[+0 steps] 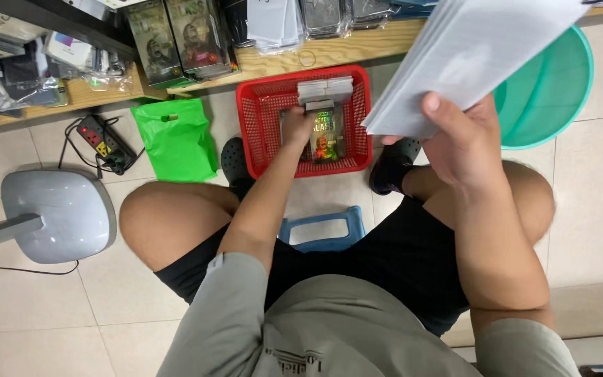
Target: The person takes mobile phone screen protectors out of cardboard boxes, removes their white protective sleeves to see the graphics on the backing film, and places them into a red plastic basket.
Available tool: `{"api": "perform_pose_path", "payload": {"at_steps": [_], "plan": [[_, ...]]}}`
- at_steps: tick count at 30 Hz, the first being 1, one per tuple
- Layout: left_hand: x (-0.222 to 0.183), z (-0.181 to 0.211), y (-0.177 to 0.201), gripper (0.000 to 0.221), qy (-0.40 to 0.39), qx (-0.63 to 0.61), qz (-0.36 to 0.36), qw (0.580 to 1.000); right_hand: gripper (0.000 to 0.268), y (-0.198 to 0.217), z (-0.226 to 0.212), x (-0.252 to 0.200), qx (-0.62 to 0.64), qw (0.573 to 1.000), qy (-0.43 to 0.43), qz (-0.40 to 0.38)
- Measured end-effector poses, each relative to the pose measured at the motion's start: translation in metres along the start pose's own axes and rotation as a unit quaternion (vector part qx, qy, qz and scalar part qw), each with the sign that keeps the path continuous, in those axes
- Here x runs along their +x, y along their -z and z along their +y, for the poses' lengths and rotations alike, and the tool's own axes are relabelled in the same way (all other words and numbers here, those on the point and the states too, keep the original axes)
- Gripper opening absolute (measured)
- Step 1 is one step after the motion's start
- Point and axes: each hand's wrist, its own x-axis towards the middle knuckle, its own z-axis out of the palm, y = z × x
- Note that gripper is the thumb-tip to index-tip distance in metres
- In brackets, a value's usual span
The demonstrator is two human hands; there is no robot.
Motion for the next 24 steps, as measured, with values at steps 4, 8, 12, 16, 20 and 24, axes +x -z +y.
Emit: {"api": "perform_pose_path", "payload": {"at_steps": [4, 8, 12, 16, 20, 24], "plan": [[0.008, -0.025, -0.03, 0.088, 0.084, 0.088, -0.033, 0.992, 0.049, 0.013, -0.008, 0.001, -0.028, 0.999, 0.019, 0.008], [0.032, -0.019, -0.048, 0.088, 0.004, 0.173, -0.106, 0.979, 0.043, 0.028, -0.004, -0.001, -0.023, 0.997, -0.001, 0.078], [0.063, -0.031, -0.05, 0.09, 0.005, 0.223, -0.134, 0.966, 0.039, 0.026, -0.005, 0.008, -0.026, 0.999, 0.004, 0.04], [0.048, -0.043, -0.043, 0.062, -0.079, 0.142, -0.09, 0.983, 0.049, 0.004, -0.015, 0.021, -0.021, 0.999, 0.0, 0.039], [-0.024, 0.026, 0.01, 0.041, -0.137, 0.128, -0.146, 0.971, 0.042, -0.002, -0.001, 0.024, 0.002, 0.997, 0.044, 0.061], [-0.113, 0.121, 0.08, 0.059, -0.284, 0.128, -0.167, 0.936, 0.027, -0.005, 0.029, 0.034, 0.079, 0.985, 0.113, 0.101]]}}
